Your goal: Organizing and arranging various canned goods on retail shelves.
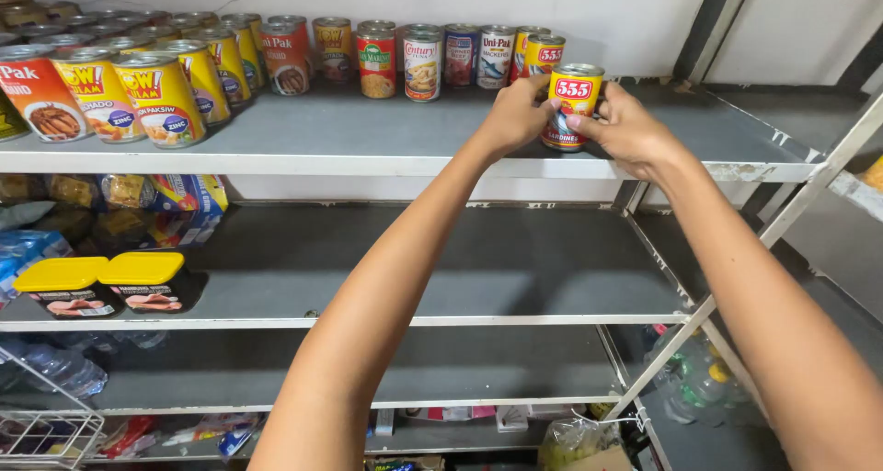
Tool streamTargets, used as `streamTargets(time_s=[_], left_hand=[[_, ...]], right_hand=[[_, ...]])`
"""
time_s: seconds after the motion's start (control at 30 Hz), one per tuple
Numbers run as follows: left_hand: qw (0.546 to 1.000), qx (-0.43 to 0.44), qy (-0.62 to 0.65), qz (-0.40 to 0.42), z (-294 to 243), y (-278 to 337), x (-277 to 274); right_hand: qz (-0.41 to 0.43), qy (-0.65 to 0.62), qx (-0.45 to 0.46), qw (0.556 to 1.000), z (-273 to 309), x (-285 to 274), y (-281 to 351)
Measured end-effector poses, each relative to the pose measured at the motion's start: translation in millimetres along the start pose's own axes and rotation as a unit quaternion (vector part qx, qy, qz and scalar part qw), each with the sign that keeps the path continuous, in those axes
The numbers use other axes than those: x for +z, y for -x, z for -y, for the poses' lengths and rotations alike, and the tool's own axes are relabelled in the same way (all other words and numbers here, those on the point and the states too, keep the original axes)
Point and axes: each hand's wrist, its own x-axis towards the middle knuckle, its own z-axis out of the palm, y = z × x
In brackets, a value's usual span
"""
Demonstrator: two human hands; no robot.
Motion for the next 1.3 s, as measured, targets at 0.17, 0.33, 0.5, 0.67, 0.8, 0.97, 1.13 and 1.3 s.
streamTargets(time_s=[0.17, 0.33, 0.5, 0.67, 0.8, 0.97, 1.13, 1.3], left_hand=[[0.995, -0.038, -0.069, 0.066, 5, -3, 2], [0.987, -0.076, -0.13, 0.057, 26, -24, 18], [0.979, -0.102, -0.174, 0.029, 76, -59, 38], [0.975, -0.125, -0.158, 0.091, 96, -75, 40], [0.977, -0.114, -0.135, 0.115, 108, -71, 36], [0.972, -0.119, -0.158, 0.125, 114, -69, 43], [0.968, -0.127, -0.175, 0.124, 112, -67, 39], [0.968, -0.13, -0.173, 0.128, 111, -65, 40]], right_hand=[[-0.02, 0.156, 0.023, 0.987, -8, -15, -10], [-0.084, 0.285, -0.015, 0.955, -21, -15, -32], [-0.122, 0.317, 0.006, 0.94, -40, -16, -68], [-0.133, 0.394, 0.02, 0.909, -75, -27, -107], [-0.144, 0.386, 0.011, 0.911, -93, -27, -113], [-0.108, 0.433, 0.001, 0.895, -108, -36, -127], [-0.075, 0.415, 0.01, 0.907, -92, -31, -125], [-0.068, 0.428, 0.054, 0.9, -88, -30, -125]])
